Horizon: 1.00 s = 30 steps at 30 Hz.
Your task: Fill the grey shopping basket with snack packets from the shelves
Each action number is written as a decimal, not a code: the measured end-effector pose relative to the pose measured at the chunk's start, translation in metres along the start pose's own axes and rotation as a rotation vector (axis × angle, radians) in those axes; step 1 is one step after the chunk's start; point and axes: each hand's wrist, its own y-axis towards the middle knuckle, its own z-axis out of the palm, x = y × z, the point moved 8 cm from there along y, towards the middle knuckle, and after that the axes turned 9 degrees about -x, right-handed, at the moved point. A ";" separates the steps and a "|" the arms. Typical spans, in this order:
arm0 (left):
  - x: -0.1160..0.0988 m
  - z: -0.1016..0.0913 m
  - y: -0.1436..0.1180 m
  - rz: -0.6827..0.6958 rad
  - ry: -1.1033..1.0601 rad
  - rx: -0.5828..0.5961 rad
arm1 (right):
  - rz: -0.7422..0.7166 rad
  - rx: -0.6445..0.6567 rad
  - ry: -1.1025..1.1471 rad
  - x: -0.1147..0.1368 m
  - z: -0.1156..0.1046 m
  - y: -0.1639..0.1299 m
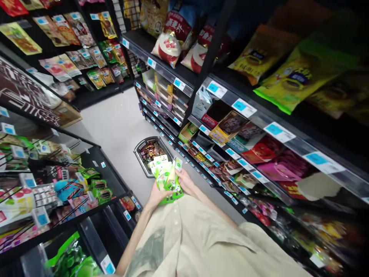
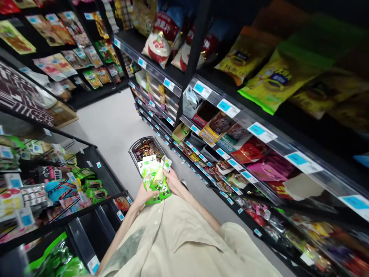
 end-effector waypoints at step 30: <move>0.045 0.129 -0.030 -0.240 -0.163 -0.021 | 0.064 -0.136 -0.023 0.076 -0.179 -0.078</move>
